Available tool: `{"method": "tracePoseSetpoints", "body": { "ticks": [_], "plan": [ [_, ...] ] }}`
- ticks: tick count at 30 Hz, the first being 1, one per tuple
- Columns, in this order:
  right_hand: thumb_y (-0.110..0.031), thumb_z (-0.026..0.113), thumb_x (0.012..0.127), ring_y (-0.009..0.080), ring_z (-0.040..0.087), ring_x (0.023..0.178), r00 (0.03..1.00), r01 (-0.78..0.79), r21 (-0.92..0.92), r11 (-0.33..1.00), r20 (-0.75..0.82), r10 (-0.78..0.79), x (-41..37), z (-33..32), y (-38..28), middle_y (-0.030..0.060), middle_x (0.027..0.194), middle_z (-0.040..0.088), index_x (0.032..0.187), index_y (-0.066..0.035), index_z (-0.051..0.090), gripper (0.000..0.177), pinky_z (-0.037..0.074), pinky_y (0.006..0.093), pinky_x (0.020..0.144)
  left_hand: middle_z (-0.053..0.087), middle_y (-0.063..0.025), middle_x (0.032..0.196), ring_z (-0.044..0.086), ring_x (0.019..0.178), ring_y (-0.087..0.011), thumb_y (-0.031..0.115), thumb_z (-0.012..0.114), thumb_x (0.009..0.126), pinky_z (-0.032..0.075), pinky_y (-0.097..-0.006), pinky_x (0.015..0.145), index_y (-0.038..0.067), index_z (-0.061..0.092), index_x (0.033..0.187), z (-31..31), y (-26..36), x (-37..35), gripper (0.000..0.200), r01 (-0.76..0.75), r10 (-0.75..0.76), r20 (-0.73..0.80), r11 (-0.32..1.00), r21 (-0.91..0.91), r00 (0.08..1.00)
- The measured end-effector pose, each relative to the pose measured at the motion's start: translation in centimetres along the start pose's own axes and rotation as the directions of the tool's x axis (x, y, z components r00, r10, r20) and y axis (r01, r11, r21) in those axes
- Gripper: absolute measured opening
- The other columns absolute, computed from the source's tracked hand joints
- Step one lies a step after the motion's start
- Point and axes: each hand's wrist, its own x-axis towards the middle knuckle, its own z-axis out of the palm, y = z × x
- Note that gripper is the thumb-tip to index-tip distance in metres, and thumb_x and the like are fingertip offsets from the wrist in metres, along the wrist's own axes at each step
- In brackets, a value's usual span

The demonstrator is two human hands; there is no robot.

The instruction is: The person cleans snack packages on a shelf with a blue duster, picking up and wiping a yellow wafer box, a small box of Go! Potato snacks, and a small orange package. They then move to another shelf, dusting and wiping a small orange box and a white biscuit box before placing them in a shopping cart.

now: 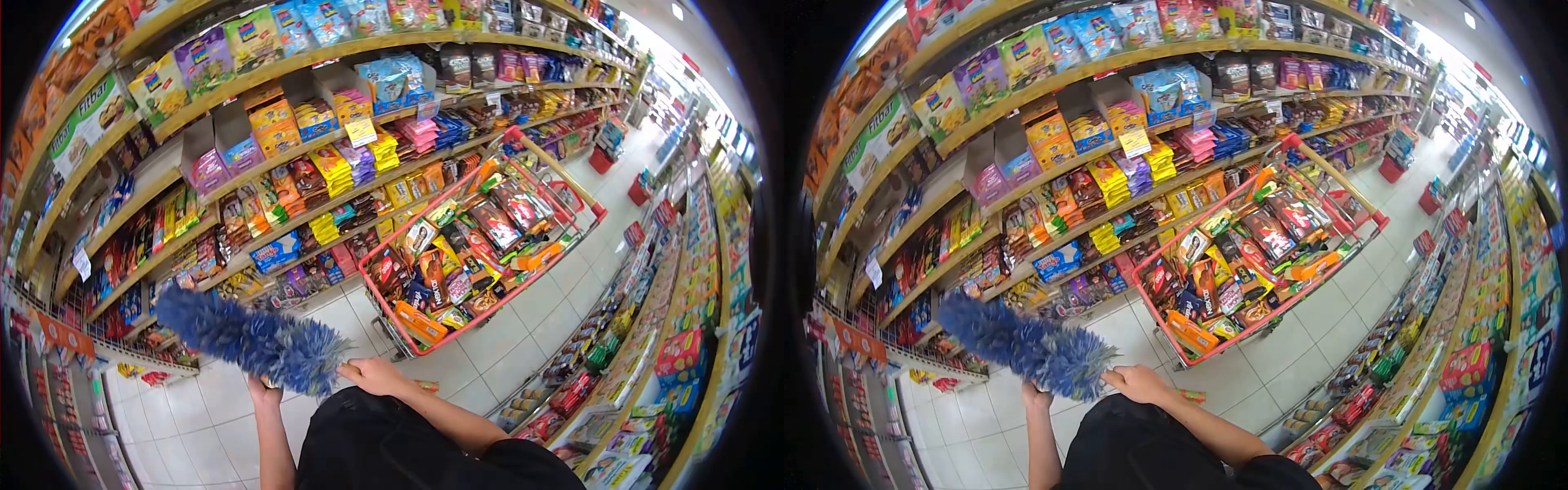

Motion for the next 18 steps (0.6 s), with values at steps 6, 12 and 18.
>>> {"method": "tracePoseSetpoints", "body": {
  "ticks": [6,12,18],
  "plan": [
    [-0.050,0.042,0.088,0.0399,0.058,0.067,0.993,-0.075,-0.096,0.992,-0.095,0.066,-0.1,-0.8,-1.2,0.0189,0.066,0.059,0.078,-0.009,0.060,0.046,0.044,0.0478,0.063,0.062,-0.0015,0.100,0.060,0.086,-0.0196,0.030,0.039,0.092,0.050,-0.0352,0.071,0.013,0.059,0.100,-0.9,0.1,-1.2,0.027,0.103,-0.196,0.459,0.970,0.219,0.866],
    [-0.050,0.042,0.088,0.0397,0.059,0.067,0.992,-0.044,-0.077,0.996,-0.119,0.034,-0.8,-1.3,-2.6,0.0202,0.065,0.059,0.080,-0.008,0.061,0.047,0.045,0.0483,0.063,0.057,-0.0119,0.115,0.054,0.106,-0.0283,0.035,0.037,0.093,0.044,-0.0407,0.089,0.005,0.047,0.123,3.8,-0.3,-2.6,0.044,-0.103,0.092,0.363,0.995,0.010,0.927],
    [-0.050,0.043,0.088,0.0402,0.059,0.065,0.971,-0.080,-0.156,0.985,-0.237,0.041,-1.1,-2.0,-3.6,0.0215,0.063,0.059,0.084,-0.007,0.061,0.047,0.046,0.0483,0.062,0.051,-0.0099,0.125,0.047,0.114,-0.0273,0.042,0.039,0.091,0.035,-0.0431,0.098,0.008,0.046,0.125,5.3,0.1,-4.4,0.049,-0.008,-0.024,0.594,0.999,0.053,0.804]
  ]
}}
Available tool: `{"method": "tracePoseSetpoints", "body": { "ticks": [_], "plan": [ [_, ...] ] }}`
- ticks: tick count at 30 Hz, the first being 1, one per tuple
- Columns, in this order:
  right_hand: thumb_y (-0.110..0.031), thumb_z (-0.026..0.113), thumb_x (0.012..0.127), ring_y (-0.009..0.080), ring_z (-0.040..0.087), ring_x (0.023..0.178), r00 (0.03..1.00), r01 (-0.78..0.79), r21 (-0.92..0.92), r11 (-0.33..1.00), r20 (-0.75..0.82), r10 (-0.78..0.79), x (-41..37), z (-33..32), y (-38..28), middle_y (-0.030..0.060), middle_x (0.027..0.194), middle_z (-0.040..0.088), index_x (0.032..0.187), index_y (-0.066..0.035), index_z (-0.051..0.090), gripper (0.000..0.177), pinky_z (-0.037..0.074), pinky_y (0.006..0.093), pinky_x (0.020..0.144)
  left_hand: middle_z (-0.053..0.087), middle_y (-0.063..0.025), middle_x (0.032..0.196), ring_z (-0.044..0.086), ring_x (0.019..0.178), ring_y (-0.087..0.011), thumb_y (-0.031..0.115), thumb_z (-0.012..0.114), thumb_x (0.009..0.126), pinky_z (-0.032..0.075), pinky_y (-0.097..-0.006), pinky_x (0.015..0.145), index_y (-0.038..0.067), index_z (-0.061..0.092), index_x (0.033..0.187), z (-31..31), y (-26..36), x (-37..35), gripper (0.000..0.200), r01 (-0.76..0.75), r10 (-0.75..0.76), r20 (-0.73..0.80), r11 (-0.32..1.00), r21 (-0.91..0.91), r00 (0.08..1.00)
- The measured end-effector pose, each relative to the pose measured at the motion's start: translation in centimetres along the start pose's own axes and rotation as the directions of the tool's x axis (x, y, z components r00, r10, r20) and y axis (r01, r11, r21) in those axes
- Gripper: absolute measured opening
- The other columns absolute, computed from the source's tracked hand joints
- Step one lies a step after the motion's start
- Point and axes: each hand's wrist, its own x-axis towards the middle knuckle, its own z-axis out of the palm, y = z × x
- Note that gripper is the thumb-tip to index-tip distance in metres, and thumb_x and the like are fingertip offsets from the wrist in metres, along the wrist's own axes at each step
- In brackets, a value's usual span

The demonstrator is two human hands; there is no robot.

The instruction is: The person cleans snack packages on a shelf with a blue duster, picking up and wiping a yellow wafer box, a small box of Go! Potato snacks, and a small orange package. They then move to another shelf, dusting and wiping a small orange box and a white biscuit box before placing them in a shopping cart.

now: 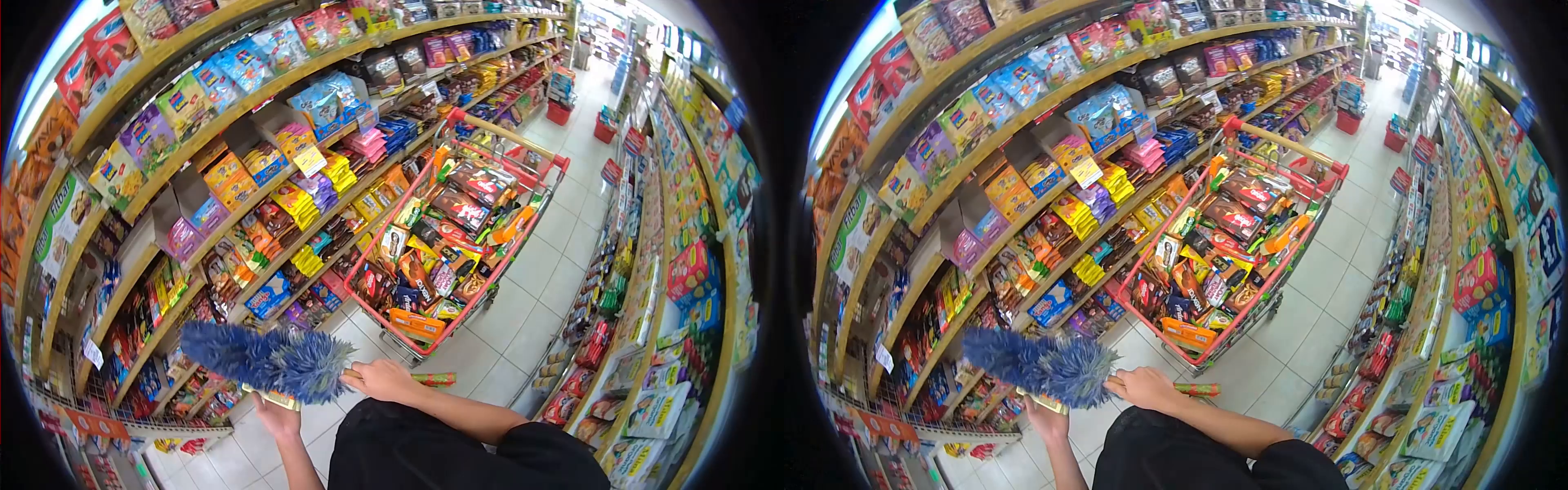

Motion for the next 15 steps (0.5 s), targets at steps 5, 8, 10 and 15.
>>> {"method": "tracePoseSetpoints", "body": {
  "ticks": [5,8,10,15],
  "plan": [
    [-0.051,0.042,0.088,0.0391,0.060,0.068,0.997,0.023,-0.057,0.998,0.078,-0.019,-0.9,-0.5,0.4,0.0212,0.067,0.060,0.088,-0.008,0.061,0.047,0.047,0.0479,0.064,0.054,-0.0103,0.122,0.048,0.113,-0.0294,0.044,0.037,0.090,0.033,-0.0462,0.100,0.007,0.049,0.123,1.0,0.9,0.7,0.051,-0.064,-0.004,-0.306,0.975,-0.211,0.952],
    [-0.052,0.041,0.088,0.0385,0.061,0.072,0.991,0.029,-0.071,0.997,0.134,-0.020,-1.7,0.2,0.8,0.0209,0.072,0.062,0.091,-0.011,0.062,0.047,0.048,0.0473,0.067,0.053,-0.0108,0.122,0.047,0.114,-0.0309,0.045,0.035,0.089,0.033,-0.0472,0.100,0.005,0.051,0.121,-2.0,0.7,2.4,0.053,-0.069,0.068,-0.140,0.998,-0.006,0.988],
    [-0.052,0.041,0.088,0.0385,0.061,0.071,0.987,0.044,-0.062,0.997,0.156,-0.033,-1.7,0.7,0.9,0.0204,0.071,0.062,0.091,-0.011,0.062,0.047,0.048,0.0474,0.067,0.054,-0.0110,0.121,0.048,0.113,-0.0307,0.040,0.038,0.089,0.035,-0.0468,0.099,0.006,0.051,0.121,-1.7,-0.4,2.2,0.049,-0.094,0.091,0.029,0.990,0.108,0.995],
    [-0.054,0.039,0.088,0.0385,0.060,0.071,0.994,-0.047,-0.022,0.999,0.100,0.049,-0.3,-0.1,1.2,0.0201,0.070,0.061,0.090,-0.010,0.062,0.049,0.048,0.0473,0.066,0.054,-0.0060,0.118,0.052,0.105,-0.0259,0.051,0.040,0.088,0.041,-0.0437,0.092,0.012,0.049,0.122,-1.9,-1.7,1.0,0.052,0.060,-0.059,-0.007,0.992,0.110,0.998]
  ]
}}
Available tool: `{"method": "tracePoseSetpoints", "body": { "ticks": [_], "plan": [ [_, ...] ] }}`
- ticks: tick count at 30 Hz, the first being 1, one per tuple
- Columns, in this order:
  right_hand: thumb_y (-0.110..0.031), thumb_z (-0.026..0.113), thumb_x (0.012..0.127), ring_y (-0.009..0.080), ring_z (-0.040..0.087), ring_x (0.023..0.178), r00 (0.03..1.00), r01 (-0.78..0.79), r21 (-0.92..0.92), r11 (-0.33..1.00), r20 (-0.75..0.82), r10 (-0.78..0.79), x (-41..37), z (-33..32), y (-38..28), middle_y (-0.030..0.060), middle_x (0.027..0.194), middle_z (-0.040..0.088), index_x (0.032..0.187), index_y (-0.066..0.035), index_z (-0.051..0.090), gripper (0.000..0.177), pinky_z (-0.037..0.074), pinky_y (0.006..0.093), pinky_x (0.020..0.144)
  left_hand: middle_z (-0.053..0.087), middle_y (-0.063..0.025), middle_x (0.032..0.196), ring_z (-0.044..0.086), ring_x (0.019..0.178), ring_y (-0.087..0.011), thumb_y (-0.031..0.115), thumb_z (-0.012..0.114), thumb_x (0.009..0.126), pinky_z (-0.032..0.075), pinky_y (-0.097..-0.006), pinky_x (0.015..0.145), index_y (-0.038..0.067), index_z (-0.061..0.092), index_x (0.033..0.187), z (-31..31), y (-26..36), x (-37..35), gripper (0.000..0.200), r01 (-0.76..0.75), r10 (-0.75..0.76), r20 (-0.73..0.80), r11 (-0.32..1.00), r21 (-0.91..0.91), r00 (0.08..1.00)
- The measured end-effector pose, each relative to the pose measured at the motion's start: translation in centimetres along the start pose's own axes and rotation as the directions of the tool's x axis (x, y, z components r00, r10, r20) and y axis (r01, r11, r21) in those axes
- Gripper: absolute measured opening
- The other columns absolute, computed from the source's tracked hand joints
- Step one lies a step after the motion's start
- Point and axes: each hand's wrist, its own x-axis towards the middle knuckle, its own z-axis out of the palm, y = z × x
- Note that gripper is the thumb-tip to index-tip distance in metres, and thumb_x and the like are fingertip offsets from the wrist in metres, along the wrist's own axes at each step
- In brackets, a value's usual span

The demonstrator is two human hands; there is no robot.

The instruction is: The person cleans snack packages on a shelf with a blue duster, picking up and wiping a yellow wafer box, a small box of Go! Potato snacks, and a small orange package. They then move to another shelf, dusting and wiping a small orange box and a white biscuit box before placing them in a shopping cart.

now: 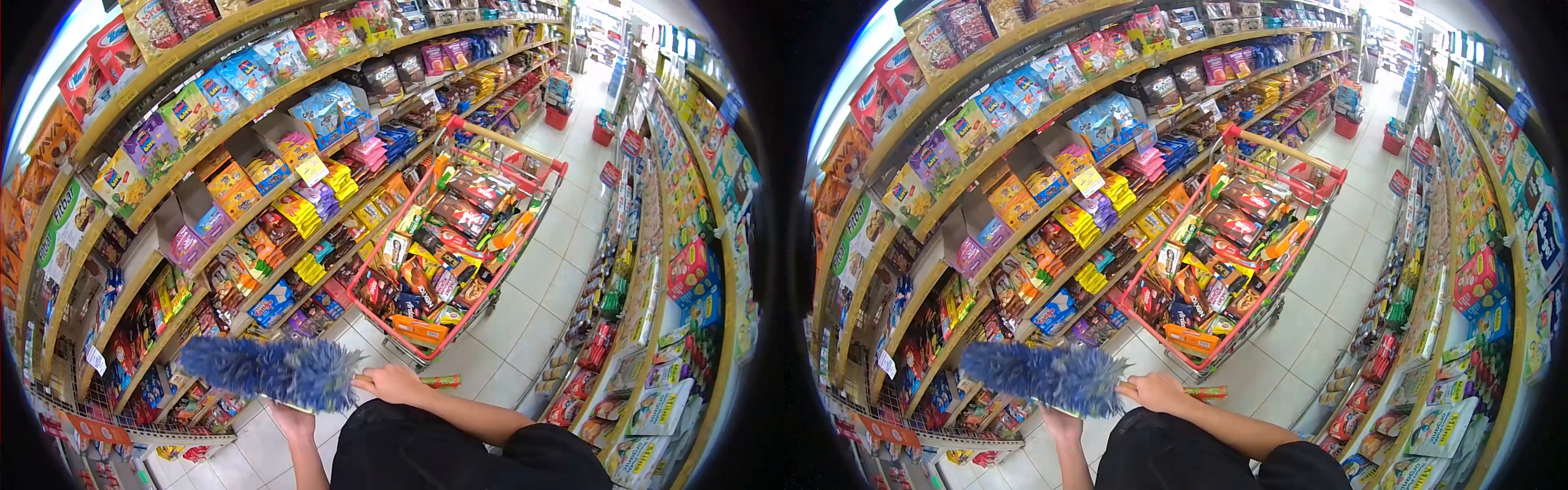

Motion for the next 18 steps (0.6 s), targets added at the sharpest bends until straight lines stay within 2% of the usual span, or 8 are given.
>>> {"method": "tracePoseSetpoints", "body": {
  "ticks": [2,3,6,8,9,11,12,18],
  "plan": [
    [-0.054,0.038,0.088,0.0393,0.060,0.070,0.996,-0.078,0.040,0.996,-0.049,0.080,0.1,-0.9,-0.1,0.0218,0.070,0.061,0.089,-0.008,0.062,0.052,0.047,0.0477,0.067,0.056,-0.0022,0.112,0.053,0.100,-0.0227,0.057,0.039,0.087,0.043,-0.0413,0.087,0.016,0.051,0.118,-3.7,0.6,0.3,0.053,0.109,-0.105,0.356,0.994,0.009,0.929],
    [-0.055,0.038,0.087,0.0394,0.060,0.074,0.992,-0.117,0.026,0.993,-0.053,0.118,0.5,-0.6,0.5,0.0223,0.073,0.061,0.089,-0.007,0.062,0.054,0.046,0.0483,0.068,0.057,-0.0009,0.103,0.057,0.087,-0.0220,0.061,0.041,0.084,0.050,-0.0425,0.068,0.021,0.052,0.116,-0.3,0.0,-0.4,0.053,-0.025,0.050,-0.176,0.990,0.142,0.983],
    [-0.056,0.039,0.087,0.0393,0.060,0.077,0.978,-0.153,0.140,0.978,-0.119,0.170,0.4,0.2,1.3,0.0225,0.076,0.062,0.087,-0.007,0.062,0.054,0.045,0.0489,0.069,0.056,0.0032,0.099,0.057,0.083,-0.0190,0.063,0.042,0.083,0.050,-0.0371,0.063,0.020,0.053,0.109,5.6,0.1,-1.0,0.051,-0.194,0.202,-0.287,0.979,0.059,0.936],
    [-0.055,0.039,0.088,0.0394,0.059,0.078,0.990,-0.120,0.169,0.978,-0.047,0.130,-0.3,0.2,1.4,0.0217,0.077,0.061,0.086,-0.007,0.062,0.053,0.045,0.0481,0.070,0.056,0.0032,0.098,0.056,0.079,-0.0151,0.061,0.045,0.083,0.050,-0.0311,0.060,0.019,0.054,0.108,3.9,0.8,-0.4,0.049,-0.148,0.211,-0.266,0.960,0.236,0.941],
    [-0.054,0.039,0.088,0.0392,0.059,0.077,0.996,-0.079,0.168,0.983,-0.021,0.083,-0.4,0.2,1.3,0.0204,0.076,0.061,0.087,-0.007,0.061,0.052,0.045,0.0474,0.069,0.055,0.0016,0.096,0.055,0.077,-0.0123,0.057,0.048,0.084,0.050,-0.0272,0.059,0.020,0.053,0.113,0.3,1.3,1.2,0.048,-0.182,0.215,-0.132,0.957,0.224,0.968],
    [-0.053,0.039,0.089,0.0392,0.058,0.076,1.000,-0.001,0.173,0.985,0.025,-0.004,-0.6,0.2,0.7,0.0194,0.074,0.060,0.086,-0.007,0.059,0.051,0.045,0.0470,0.068,0.053,-0.0058,0.118,0.053,0.103,-0.0227,0.055,0.041,0.087,0.046,-0.0390,0.085,0.013,0.045,0.125,1.8,0.8,1.9,0.057,-0.084,0.141,-0.394,0.984,0.159,0.908],
    [-0.053,0.039,0.089,0.0394,0.058,0.075,0.998,0.029,0.176,0.984,0.043,-0.037,-0.7,0.1,0.3,0.0196,0.075,0.060,0.086,-0.007,0.059,0.051,0.045,0.0473,0.068,0.051,-0.0079,0.122,0.052,0.107,-0.0263,0.052,0.039,0.088,0.044,-0.0427,0.091,0.009,0.045,0.125,4.3,0.2,1.8,0.057,-0.055,0.045,-0.450,0.998,-0.009,0.892],
    [-0.053,0.039,0.088,0.0396,0.059,0.076,1.000,-0.007,0.147,0.989,0.018,0.004,-1.2,0.7,-0.1,0.0202,0.077,0.061,0.085,-0.008,0.060,0.050,0.045,0.0480,0.068,0.051,-0.0126,0.123,0.049,0.111,-0.0331,0.049,0.038,0.087,0.037,-0.0491,0.097,0.004,0.050,0.121,2.7,-0.1,3.7,0.058,-0.015,0.015,-0.191,1.000,-0.002,0.982]
  ]
}}
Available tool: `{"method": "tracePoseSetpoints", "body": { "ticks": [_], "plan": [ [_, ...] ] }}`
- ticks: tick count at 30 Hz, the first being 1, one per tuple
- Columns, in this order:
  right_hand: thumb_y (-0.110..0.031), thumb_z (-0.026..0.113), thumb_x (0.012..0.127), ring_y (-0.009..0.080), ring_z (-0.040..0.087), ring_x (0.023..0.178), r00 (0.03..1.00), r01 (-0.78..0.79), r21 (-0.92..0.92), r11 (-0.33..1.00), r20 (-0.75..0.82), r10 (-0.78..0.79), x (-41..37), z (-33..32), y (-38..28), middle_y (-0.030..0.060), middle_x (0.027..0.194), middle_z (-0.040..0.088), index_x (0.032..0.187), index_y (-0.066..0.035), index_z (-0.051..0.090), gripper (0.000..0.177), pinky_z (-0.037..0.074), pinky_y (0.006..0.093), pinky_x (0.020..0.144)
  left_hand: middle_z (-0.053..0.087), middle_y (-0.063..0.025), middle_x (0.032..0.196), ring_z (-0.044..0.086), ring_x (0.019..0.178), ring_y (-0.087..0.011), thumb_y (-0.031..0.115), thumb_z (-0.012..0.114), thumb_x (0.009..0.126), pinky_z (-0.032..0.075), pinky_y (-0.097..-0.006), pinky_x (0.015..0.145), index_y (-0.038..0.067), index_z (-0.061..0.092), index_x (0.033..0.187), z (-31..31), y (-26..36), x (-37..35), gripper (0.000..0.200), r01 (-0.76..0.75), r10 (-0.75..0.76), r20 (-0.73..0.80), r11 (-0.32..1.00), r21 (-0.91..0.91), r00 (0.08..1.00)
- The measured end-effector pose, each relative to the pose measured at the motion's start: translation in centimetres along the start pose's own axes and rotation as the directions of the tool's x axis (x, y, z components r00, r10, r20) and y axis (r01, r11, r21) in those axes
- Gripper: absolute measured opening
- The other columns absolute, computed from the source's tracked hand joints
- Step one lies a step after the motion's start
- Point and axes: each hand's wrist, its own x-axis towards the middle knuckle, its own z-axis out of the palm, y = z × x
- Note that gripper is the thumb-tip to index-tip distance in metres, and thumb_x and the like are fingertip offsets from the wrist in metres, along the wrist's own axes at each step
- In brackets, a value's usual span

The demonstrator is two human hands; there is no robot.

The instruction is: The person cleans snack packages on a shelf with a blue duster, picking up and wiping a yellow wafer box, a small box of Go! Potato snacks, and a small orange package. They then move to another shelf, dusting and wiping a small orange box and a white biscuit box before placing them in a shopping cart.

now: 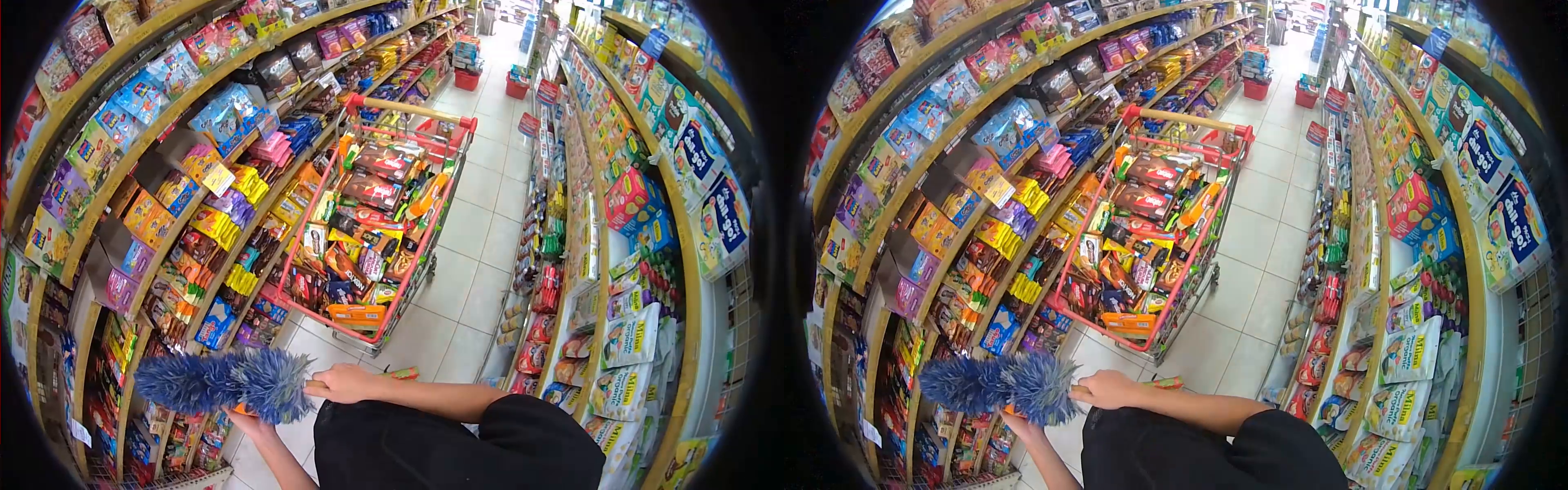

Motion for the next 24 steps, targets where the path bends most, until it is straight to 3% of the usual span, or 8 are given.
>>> {"method": "tracePoseSetpoints", "body": {
  "ticks": [8,11,13,17,20,21,23,24],
  "plan": [
    [-0.051,0.040,0.088,0.0399,0.060,0.075,0.987,-0.059,-0.030,0.998,-0.152,0.054,0.1,0.1,0.5,0.0225,0.076,0.061,0.086,-0.006,0.060,0.049,0.045,0.0493,0.066,0.057,-0.0127,0.115,0.053,0.107,-0.0306,0.044,0.044,0.085,0.039,-0.0486,0.096,0.005,0.053,0.118,2.9,-2.2,-3.0,0.052,0.145,-0.078,0.329,0.972,-0.185,0.941],
    [-0.046,0.046,0.088,0.0394,0.059,0.065,0.959,-0.108,-0.201,0.974,-0.280,0.048,1.0,-0.4,0.5,0.0219,0.065,0.059,0.082,-0.004,0.058,0.044,0.044,0.0483,0.058,0.059,-0.0149,0.109,0.055,0.103,-0.0329,0.035,0.048,0.080,0.036,-0.0538,0.096,0.005,0.052,0.119,-4.8,-0.9,-0.7,0.049,0.400,-0.207,0.503,0.861,-0.313,0.839],
    [-0.042,0.048,0.088,0.0396,0.058,0.064,0.938,-0.091,-0.128,0.988,-0.343,0.042,1.7,-0.1,1.8,0.0221,0.063,0.057,0.079,-0.004,0.058,0.041,0.043,0.0473,0.056,0.056,-0.0159,0.115,0.053,0.105,-0.0364,0.029,0.051,0.076,0.035,-0.0551,0.098,0.004,0.048,0.121,0.6,0.0,-4.1,0.052,0.415,-0.314,0.419,0.893,-0.175,0.852],
    [-0.035,0.053,0.087,0.0398,0.057,0.061,0.935,0.002,0.015,1.000,-0.355,0.003,1.7,-0.2,2.5,0.0212,0.061,0.056,0.073,-0.003,0.056,0.035,0.042,0.0452,0.054,0.056,-0.0130,0.111,0.052,0.105,-0.0326,0.030,0.052,0.078,0.040,-0.0495,0.095,0.005,0.054,0.110,0.9,1.0,-4.9,0.041,0.216,-0.227,0.031,0.863,-0.457,0.973],
    [-0.034,0.055,0.086,0.0393,0.056,0.060,0.973,0.036,0.046,0.998,-0.230,-0.025,1.3,0.8,3.1,0.0203,0.061,0.056,0.073,-0.003,0.056,0.033,0.042,0.0448,0.053,0.052,-0.0140,0.110,0.050,0.102,-0.0318,0.035,0.049,0.080,0.041,-0.0459,0.093,0.005,0.049,0.106,-2.0,0.4,-2.0,0.039,-0.315,0.106,-0.438,0.842,-0.439,0.893],
    [-0.034,0.055,0.086,0.0390,0.056,0.059,0.983,0.045,0.047,0.998,-0.181,-0.036,1.2,1.3,3.4,0.0200,0.061,0.056,0.073,-0.003,0.056,0.033,0.042,0.0447,0.053,0.053,-0.0114,0.100,0.053,0.096,-0.0285,0.037,0.048,0.082,0.043,-0.0439,0.090,0.007,0.049,0.098,-2.9,1.0,-1.5,0.034,-0.235,-0.014,-0.490,0.866,-0.442,0.872],
    [-0.034,0.056,0.085,0.0386,0.057,0.059,0.979,0.106,-0.079,0.991,-0.166,-0.118,1.7,2.4,3.3,0.0195,0.061,0.056,0.074,-0.004,0.056,0.033,0.043,0.0446,0.052,0.057,-0.0078,0.087,0.055,0.090,-0.0236,0.036,0.050,0.081,0.044,-0.0420,0.083,0.010,0.053,0.095,-2.7,0.5,-0.6,0.030,-0.250,0.143,-0.420,0.945,-0.212,0.896],
    [-0.035,0.057,0.085,0.0385,0.057,0.060,0.975,0.139,-0.140,0.980,-0.154,-0.160,2.0,2.8,3.3,0.0193,0.061,0.057,0.074,-0.004,0.056,0.033,0.043,0.0446,0.052,0.058,-0.0057,0.083,0.056,0.087,-0.0213,0.036,0.050,0.081,0.045,-0.0406,0.080,0.011,0.055,0.094,-4.0,0.0,-0.1,0.028,-0.251,0.227,-0.210,0.963,-0.096,0.951]
  ]
}}
